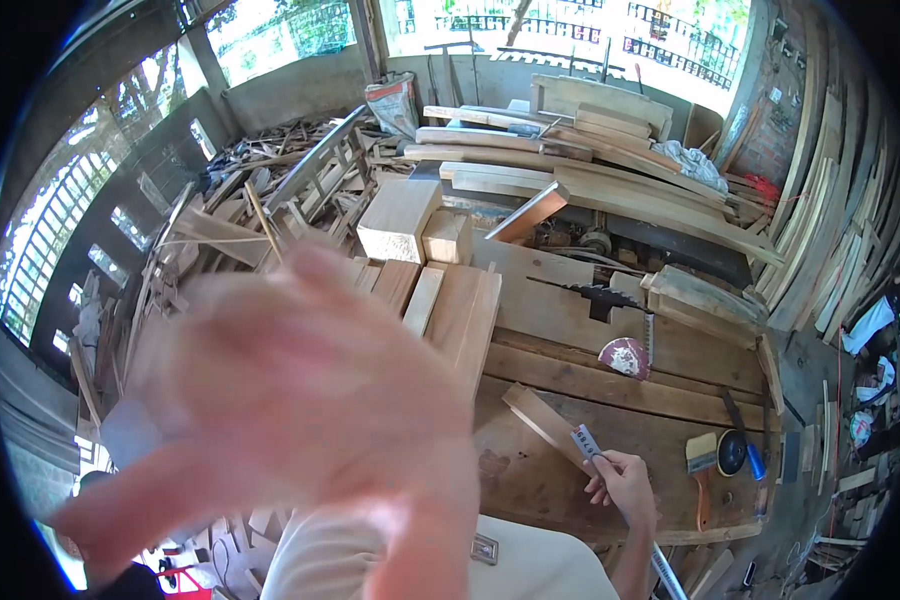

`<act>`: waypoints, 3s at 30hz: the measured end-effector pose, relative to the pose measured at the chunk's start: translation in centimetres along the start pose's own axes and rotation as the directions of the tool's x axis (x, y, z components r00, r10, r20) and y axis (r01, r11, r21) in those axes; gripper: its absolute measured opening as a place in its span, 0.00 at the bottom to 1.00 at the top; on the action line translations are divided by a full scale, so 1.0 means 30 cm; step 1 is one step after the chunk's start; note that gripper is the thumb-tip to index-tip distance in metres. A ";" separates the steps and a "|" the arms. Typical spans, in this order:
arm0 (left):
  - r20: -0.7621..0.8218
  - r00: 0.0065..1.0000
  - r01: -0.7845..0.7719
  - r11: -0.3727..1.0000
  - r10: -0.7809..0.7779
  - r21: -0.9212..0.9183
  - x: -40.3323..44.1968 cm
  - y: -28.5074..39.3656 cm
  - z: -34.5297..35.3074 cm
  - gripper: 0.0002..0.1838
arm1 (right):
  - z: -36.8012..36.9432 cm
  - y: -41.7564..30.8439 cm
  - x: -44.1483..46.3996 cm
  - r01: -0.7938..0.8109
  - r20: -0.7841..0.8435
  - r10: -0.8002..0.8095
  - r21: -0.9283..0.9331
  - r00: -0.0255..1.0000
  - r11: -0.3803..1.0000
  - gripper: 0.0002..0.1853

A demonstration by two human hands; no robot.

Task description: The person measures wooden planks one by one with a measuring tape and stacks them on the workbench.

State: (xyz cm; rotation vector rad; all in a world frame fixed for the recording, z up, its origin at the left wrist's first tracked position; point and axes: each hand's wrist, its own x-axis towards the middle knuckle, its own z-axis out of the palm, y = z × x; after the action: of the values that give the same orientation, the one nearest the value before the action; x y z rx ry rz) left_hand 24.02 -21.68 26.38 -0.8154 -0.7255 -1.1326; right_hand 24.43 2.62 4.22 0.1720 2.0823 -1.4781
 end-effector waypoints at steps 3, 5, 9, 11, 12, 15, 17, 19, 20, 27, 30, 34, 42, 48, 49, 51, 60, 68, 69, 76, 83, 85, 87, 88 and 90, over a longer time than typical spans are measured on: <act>0.359 0.733 0.412 0.797 -0.577 0.441 -0.235 -0.043 -0.120 0.11 | 0.010 -0.032 0.026 0.024 -0.003 -0.024 -0.050 1.000 0.998 0.12; 0.555 0.261 0.282 0.612 -0.790 0.739 -0.397 -0.068 -0.158 0.16 | 0.021 -0.053 0.037 0.036 -0.009 -0.037 -0.105 0.999 0.994 0.12; 0.371 -0.399 0.287 0.271 -0.839 0.919 -0.614 -0.029 -0.304 0.20 | 0.047 -0.075 0.059 0.076 0.014 -0.075 -0.124 0.997 0.989 0.12; 0.389 -0.448 0.302 0.273 -0.805 0.913 -0.648 -0.021 -0.329 0.20 | 0.059 -0.091 0.062 0.071 0.021 -0.069 -0.118 0.997 0.990 0.12; 0.410 -0.471 0.375 0.243 -0.781 0.895 -0.664 -0.018 -0.337 0.19 | 0.064 -0.096 0.061 0.063 0.028 -0.060 -0.114 0.998 0.992 0.11; 0.390 -0.502 0.473 0.133 -0.772 0.871 -0.678 -0.005 -0.332 0.19 | 0.070 -0.098 0.064 0.033 0.053 -0.028 -0.103 0.998 0.994 0.11; 0.350 -0.509 0.499 0.062 -0.787 0.865 -0.677 -0.009 -0.322 0.18 | 0.075 -0.104 0.057 0.032 0.049 -0.028 -0.104 0.998 0.994 0.11; 0.407 -0.620 0.501 0.061 -0.671 0.863 -0.675 -0.011 -0.318 0.16 | 0.081 -0.106 0.053 0.031 0.047 -0.026 -0.103 0.999 0.994 0.11; 0.487 -0.580 0.517 0.166 -0.653 0.840 -0.684 -0.002 -0.328 0.14 | 0.085 -0.105 0.052 0.038 0.052 -0.033 -0.105 0.998 0.994 0.11; 0.426 -0.556 0.530 0.091 -0.713 0.843 -0.682 -0.019 -0.349 0.13 | 0.063 -0.049 0.039 0.072 0.059 -0.067 -0.088 0.996 0.994 0.13; 0.329 -0.575 0.446 0.051 -0.749 0.894 -0.642 -0.054 -0.363 0.16 | 0.023 -0.039 -0.005 0.025 0.068 -0.017 -0.116 0.998 0.993 0.13; 0.278 -0.447 0.324 0.136 -0.850 0.936 -0.662 -0.086 -0.416 0.17 | -0.027 -0.020 -0.079 -0.098 0.061 0.112 -0.198 0.992 0.975 0.12; 0.244 -0.363 -0.147 0.314 -0.899 0.938 -0.722 -0.062 -0.406 0.21 | -0.118 0.195 -0.173 -0.234 -0.080 0.223 -0.179 0.972 0.956 0.12; 0.247 -0.456 -0.225 0.379 -0.855 0.898 -0.754 -0.066 -0.405 0.21 | -0.106 0.246 -0.184 -0.218 -0.091 0.209 -0.100 0.974 0.971 0.12; 0.249 -0.461 -0.222 0.383 -0.852 0.897 -0.752 -0.070 -0.405 0.21 | -0.100 0.244 -0.182 -0.192 -0.082 0.187 -0.056 0.979 0.980 0.12; 0.251 -0.481 -0.207 0.387 -0.840 0.899 -0.745 -0.076 -0.412 0.20 | -0.102 0.248 -0.176 -0.188 -0.067 0.186 -0.030 0.980 0.982 0.11; 0.169 -0.482 -0.179 0.285 -0.860 0.942 -0.729 -0.095 -0.409 0.11 | -0.184 0.246 -0.210 -0.222 -0.258 0.171 -0.187 0.951 0.957 0.12; 0.122 -0.492 -0.141 0.217 -0.862 0.966 -0.697 -0.111 -0.395 0.06 | -0.221 0.197 -0.245 -0.448 -0.412 0.307 -0.308 0.858 0.839 0.21; 0.125 -0.490 -0.135 0.217 -0.863 0.967 -0.694 -0.114 -0.396 0.06 | -0.225 0.203 -0.245 -0.451 -0.411 0.310 -0.311 0.857 0.836 0.21; 0.279 -0.458 -0.056 0.341 -0.844 0.938 -0.600 -0.120 -0.314 0.21 | -0.282 0.254 -0.225 -0.327 -0.445 0.130 -0.400 0.886 0.856 0.20; 0.423 0.800 0.268 0.885 -0.425 0.381 -0.067 -0.092 -0.262 0.25 | -0.310 0.246 -0.179 -0.383 -0.415 0.234 -0.323 0.879 0.865 0.20; 0.427 0.785 0.272 0.869 -0.449 0.414 -0.024 -0.059 -0.362 0.25 | -0.321 0.265 -0.162 -0.362 -0.399 0.217 -0.336 0.891 0.869 0.20; 0.442 0.763 0.280 0.857 -0.472 0.432 -0.013 -0.028 -0.381 0.25 | -0.324 0.260 -0.165 -0.337 -0.384 0.199 -0.336 0.902 0.880 0.19; 0.446 0.758 0.282 0.856 -0.476 0.433 -0.009 -0.007 -0.395 0.25 | -0.336 0.243 -0.179 -0.337 -0.393 0.194 -0.336 0.899 0.880 0.19; 0.474 0.734 0.264 0.848 -0.486 0.459 -0.037 0.002 -0.307 0.25 | -0.313 0.208 -0.172 -0.373 -0.400 0.215 -0.375 0.891 0.848 0.19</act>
State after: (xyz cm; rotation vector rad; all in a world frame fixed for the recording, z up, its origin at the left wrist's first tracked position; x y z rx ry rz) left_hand 24.58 -28.97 20.68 -0.7021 -1.6373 -1.0592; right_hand 27.77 14.56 3.82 0.5844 2.4745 -0.7957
